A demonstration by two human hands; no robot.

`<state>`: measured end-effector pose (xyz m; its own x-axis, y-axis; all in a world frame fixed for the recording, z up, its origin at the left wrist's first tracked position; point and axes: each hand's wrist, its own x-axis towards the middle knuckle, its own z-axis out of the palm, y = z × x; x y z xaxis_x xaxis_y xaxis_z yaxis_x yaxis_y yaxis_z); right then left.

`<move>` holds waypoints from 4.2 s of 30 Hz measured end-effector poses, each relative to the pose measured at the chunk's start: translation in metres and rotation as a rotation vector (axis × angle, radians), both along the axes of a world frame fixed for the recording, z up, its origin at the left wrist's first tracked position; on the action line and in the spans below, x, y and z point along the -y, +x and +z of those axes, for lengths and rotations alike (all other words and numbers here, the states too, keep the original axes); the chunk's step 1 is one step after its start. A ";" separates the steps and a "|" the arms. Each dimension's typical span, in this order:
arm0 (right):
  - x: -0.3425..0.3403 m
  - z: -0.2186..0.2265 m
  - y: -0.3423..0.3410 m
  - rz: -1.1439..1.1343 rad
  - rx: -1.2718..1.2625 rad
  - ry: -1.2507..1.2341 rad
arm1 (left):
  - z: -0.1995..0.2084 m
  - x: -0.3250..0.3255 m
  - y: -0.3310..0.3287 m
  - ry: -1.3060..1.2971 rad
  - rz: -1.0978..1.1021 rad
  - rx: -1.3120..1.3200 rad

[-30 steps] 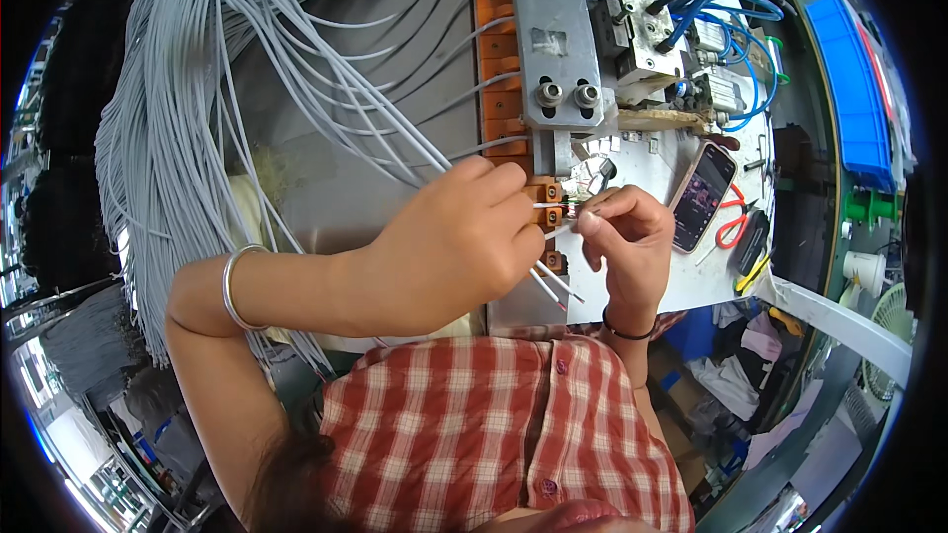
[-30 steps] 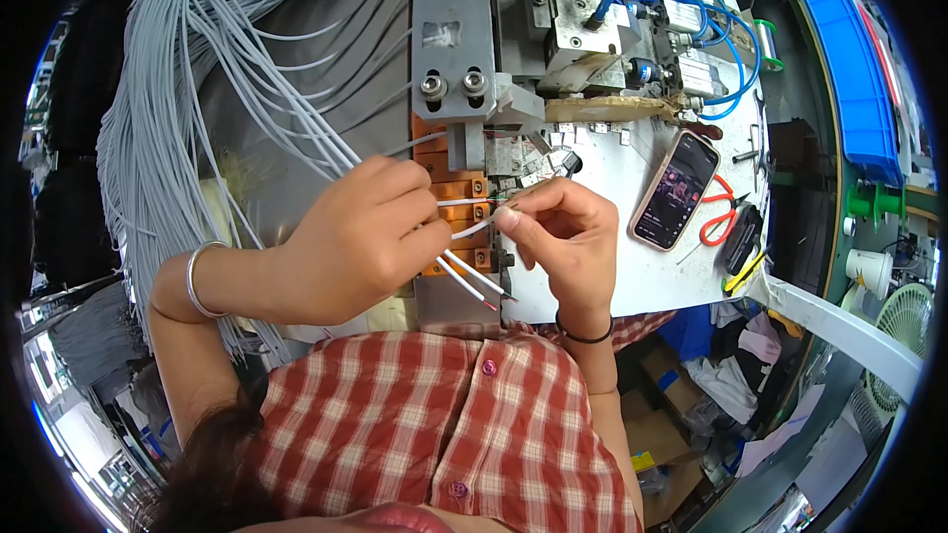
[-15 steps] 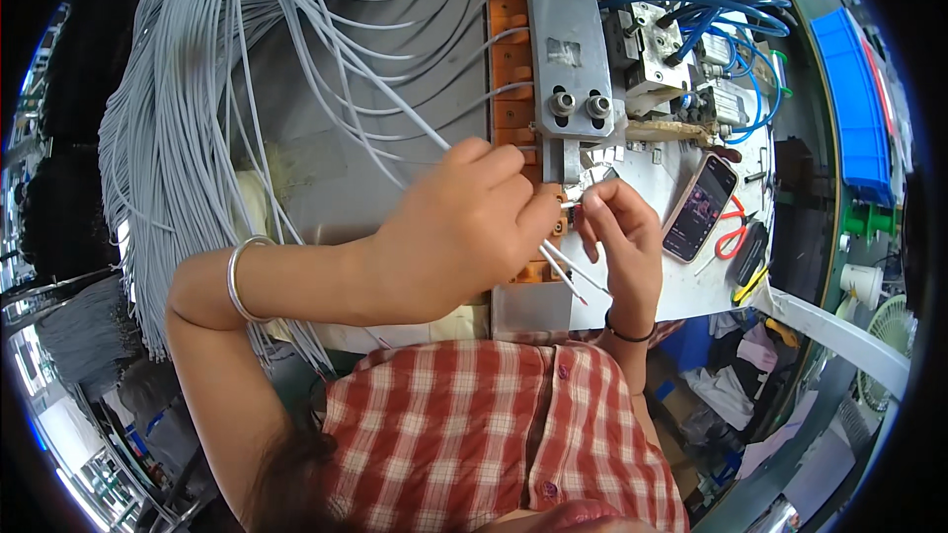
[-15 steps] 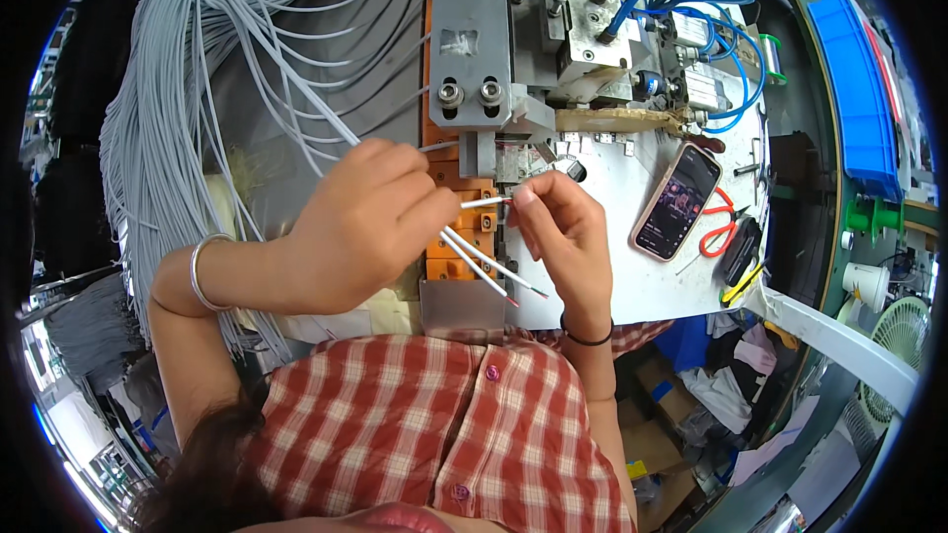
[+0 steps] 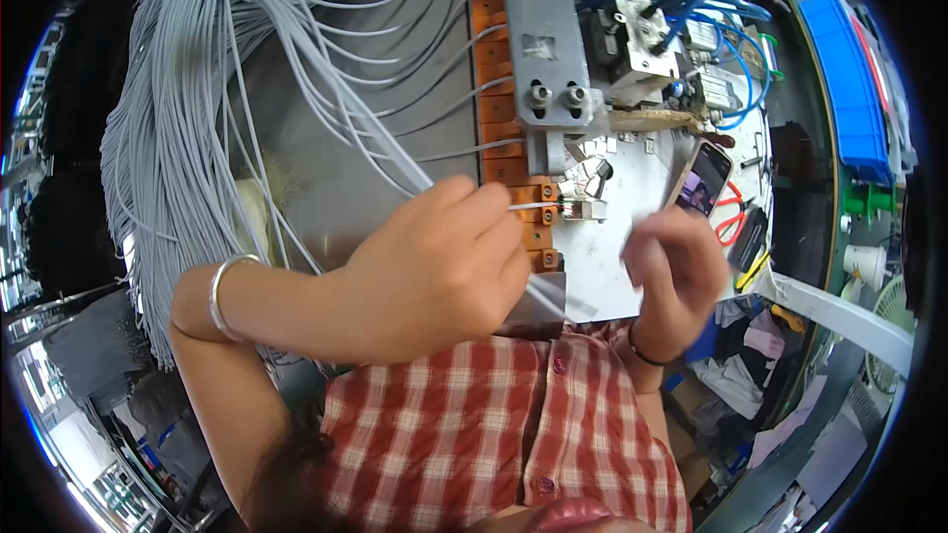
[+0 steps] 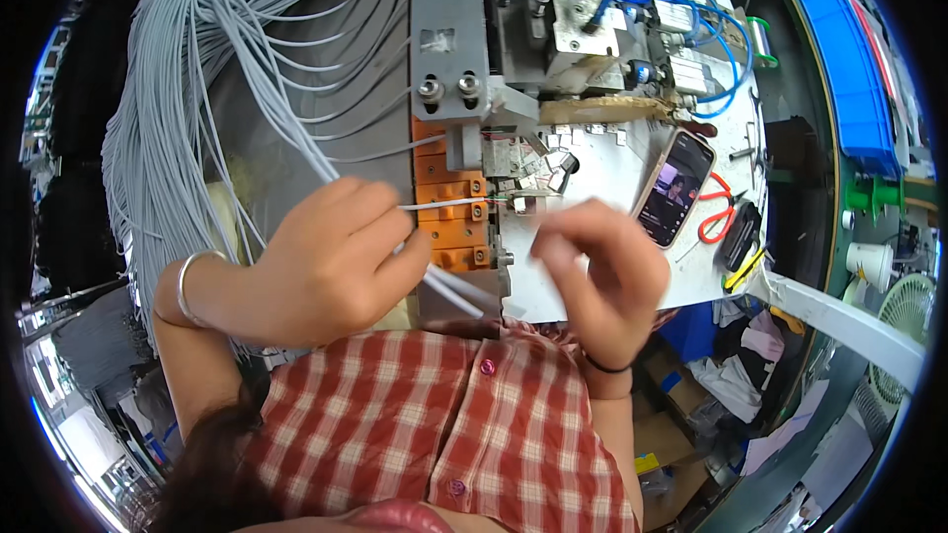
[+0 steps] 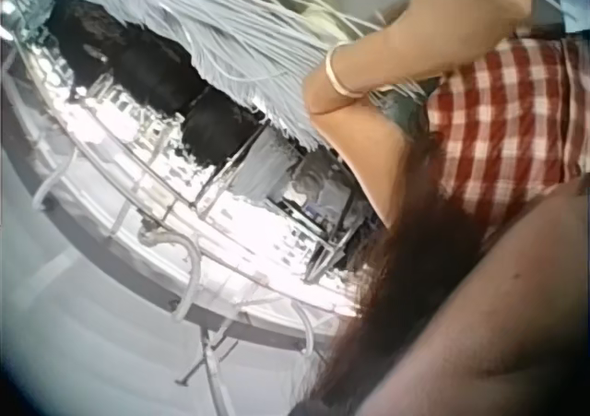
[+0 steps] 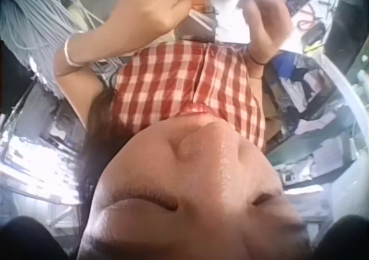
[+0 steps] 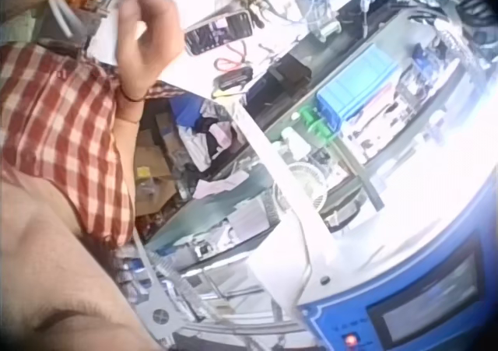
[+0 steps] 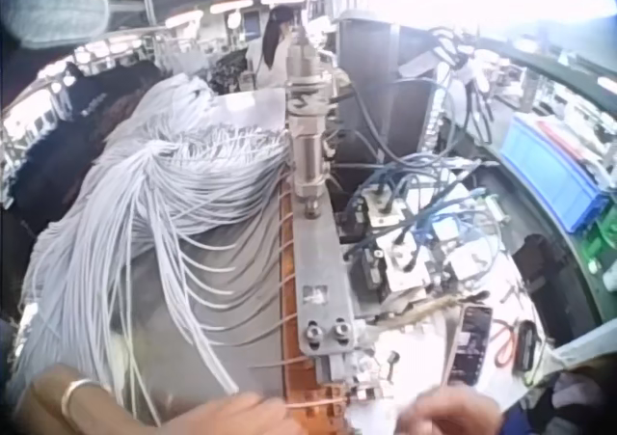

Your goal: Feeding and organizing bundles of wires into a crimping or connector assembly machine.

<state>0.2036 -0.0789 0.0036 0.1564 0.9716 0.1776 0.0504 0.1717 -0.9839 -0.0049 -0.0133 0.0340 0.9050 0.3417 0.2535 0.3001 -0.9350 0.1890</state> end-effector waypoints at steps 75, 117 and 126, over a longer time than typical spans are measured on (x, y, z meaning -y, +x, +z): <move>-0.144 -0.040 -0.206 0.893 -0.265 -0.587 | 0.007 -0.148 -0.205 0.337 0.920 0.245; -0.006 -0.039 0.019 0.221 -0.496 -0.333 | 0.018 0.005 0.001 0.161 -0.082 -0.109; -0.020 -0.063 -0.008 0.065 -0.243 -0.086 | -0.035 -0.010 0.000 -0.046 0.089 0.108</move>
